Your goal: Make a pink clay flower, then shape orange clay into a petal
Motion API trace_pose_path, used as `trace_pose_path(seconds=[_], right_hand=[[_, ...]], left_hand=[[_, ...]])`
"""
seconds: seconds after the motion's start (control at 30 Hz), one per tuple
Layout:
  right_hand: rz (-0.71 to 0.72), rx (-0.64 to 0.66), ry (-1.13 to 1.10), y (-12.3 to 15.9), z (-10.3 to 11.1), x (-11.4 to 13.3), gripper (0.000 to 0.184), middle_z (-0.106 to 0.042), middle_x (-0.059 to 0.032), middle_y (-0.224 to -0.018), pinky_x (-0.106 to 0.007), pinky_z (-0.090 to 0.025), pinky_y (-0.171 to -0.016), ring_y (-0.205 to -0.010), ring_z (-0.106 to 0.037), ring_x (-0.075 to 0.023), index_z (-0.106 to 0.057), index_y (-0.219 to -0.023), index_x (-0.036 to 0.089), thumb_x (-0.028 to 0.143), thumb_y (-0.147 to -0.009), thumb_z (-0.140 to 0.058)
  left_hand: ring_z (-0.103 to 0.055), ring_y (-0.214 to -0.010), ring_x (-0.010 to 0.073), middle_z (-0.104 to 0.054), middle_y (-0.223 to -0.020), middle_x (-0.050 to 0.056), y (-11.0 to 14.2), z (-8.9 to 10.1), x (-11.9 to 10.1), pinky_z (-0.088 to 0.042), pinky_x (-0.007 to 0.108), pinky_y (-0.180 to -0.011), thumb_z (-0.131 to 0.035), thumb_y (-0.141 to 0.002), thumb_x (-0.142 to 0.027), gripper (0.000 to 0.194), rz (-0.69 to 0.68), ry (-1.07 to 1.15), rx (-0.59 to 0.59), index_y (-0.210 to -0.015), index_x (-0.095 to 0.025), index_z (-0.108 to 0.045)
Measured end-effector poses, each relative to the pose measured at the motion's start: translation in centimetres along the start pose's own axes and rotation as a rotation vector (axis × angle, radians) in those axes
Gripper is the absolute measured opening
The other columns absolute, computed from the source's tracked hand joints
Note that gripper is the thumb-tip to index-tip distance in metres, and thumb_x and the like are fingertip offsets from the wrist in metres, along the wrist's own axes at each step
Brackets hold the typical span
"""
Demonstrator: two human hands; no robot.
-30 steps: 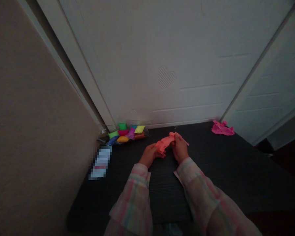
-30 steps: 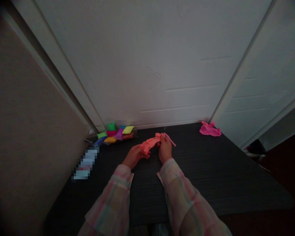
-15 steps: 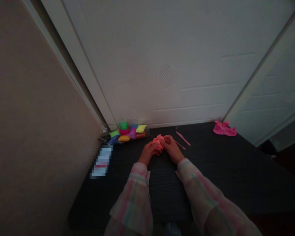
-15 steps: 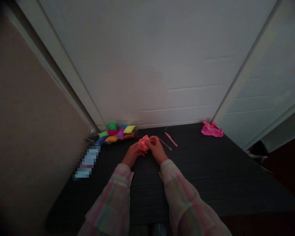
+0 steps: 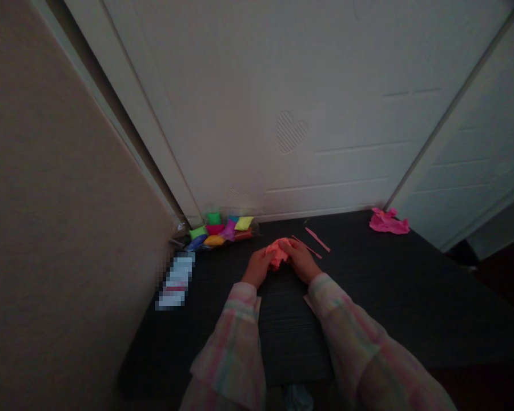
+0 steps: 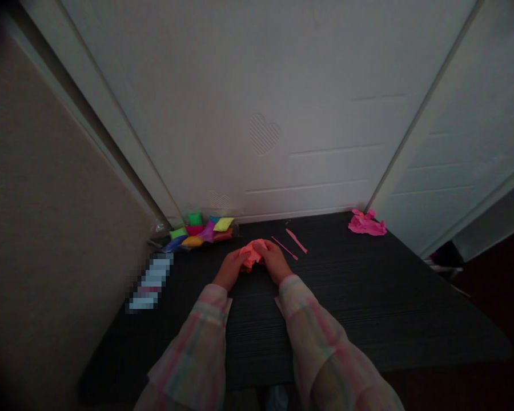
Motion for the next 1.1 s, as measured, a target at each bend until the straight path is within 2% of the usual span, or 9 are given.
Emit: trace_pose_path(seconds=[0.2,0.33,0.47,0.6,0.73,0.93,1.1], right_hand=[[0.085,-0.15,-0.04,-0.4,1.4,0.2,0.021,-0.057,0.0025,-0.062,-0.024,-0.037,-0.054,-0.055,-0.049,-0.0099,-0.056,-0.07,0.018,0.036,-0.061,-0.059],[0.095,-0.185,-0.079,-0.8,2.1,0.4,0.022,-0.057,0.0022,-0.061,-0.025,-0.038,-0.056,-0.056,-0.051,-0.011,-0.056,-0.071,0.018,0.036,-0.059,-0.061],[0.101,-0.151,-0.134,-0.7,1.7,0.8,0.021,-0.059,0.0019,-0.069,-0.025,-0.04,-0.061,-0.063,-0.052,-0.0111,-0.056,-0.074,0.02,0.035,-0.06,-0.06],[0.032,-0.033,-0.177,0.0,0.5,1.1,0.017,-0.06,0.0007,-0.074,-0.025,-0.041,-0.063,-0.065,-0.054,-0.0112,-0.058,-0.074,0.019,0.029,-0.06,-0.061],[-0.022,0.058,-0.217,0.5,-0.2,1.3,0.015,-0.061,-0.0008,-0.077,-0.026,-0.042,-0.062,-0.069,-0.055,-0.0131,-0.059,-0.075,0.019,0.027,-0.061,-0.059],[0.015,0.02,-0.331,0.3,0.7,1.7,0.01,-0.059,0.0021,-0.072,-0.023,-0.04,-0.054,-0.06,-0.052,-0.0093,-0.058,-0.073,0.023,0.03,-0.067,-0.053],[0.128,-0.036,-0.374,0.3,1.8,2.6,0.017,-0.056,0.0045,-0.064,-0.023,-0.038,-0.053,-0.052,-0.047,-0.0075,-0.055,-0.071,0.026,0.039,-0.073,-0.043]], left_hand=[[-0.04,-0.038,0.0054,-0.048,-0.044,-0.005,-0.1,0.1,0.2,-0.028,0.018,-0.038,-0.052,-0.064,-0.031,0.018,-0.004,-0.014,-0.017,-0.061,-0.013,-0.053],[-0.039,-0.037,0.005,-0.048,-0.043,-0.004,-0.2,0.4,0.4,-0.026,0.018,-0.037,-0.054,-0.063,-0.034,0.022,-0.017,-0.024,-0.024,-0.059,-0.013,-0.053],[-0.041,-0.037,0.0053,-0.049,-0.046,-0.004,-0.5,0.7,0.6,-0.029,0.018,-0.037,-0.055,-0.063,-0.037,0.024,-0.031,-0.002,-0.061,-0.063,-0.013,-0.053],[-0.048,-0.044,0.0066,-0.054,-0.059,-0.002,-0.7,1.2,0.7,-0.034,0.018,-0.038,-0.054,-0.063,-0.038,0.026,-0.054,0.044,-0.162,-0.076,-0.015,-0.051],[-0.052,-0.05,0.0078,-0.056,-0.067,-0.001,-0.6,1.5,0.6,-0.037,0.018,-0.039,-0.056,-0.062,-0.034,0.027,-0.072,0.065,-0.232,-0.081,-0.016,-0.05],[-0.048,-0.042,0.0066,-0.053,-0.055,-0.003,-0.7,2.1,0.8,-0.035,0.017,-0.036,-0.056,-0.061,-0.033,0.023,-0.089,0.075,-0.318,-0.073,-0.014,-0.051],[-0.044,-0.038,0.0049,-0.048,-0.051,-0.006,-0.8,3.4,1.0,-0.034,0.016,-0.035,-0.051,-0.065,-0.032,0.018,-0.096,0.101,-0.451,-0.069,-0.015,-0.046]])
Point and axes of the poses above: each hand's wrist, its own y-axis away from the middle knuckle, its own z-axis out of the back of the hand, x = y × z, the point moved 4 cm from there along -y, towards the middle knuckle
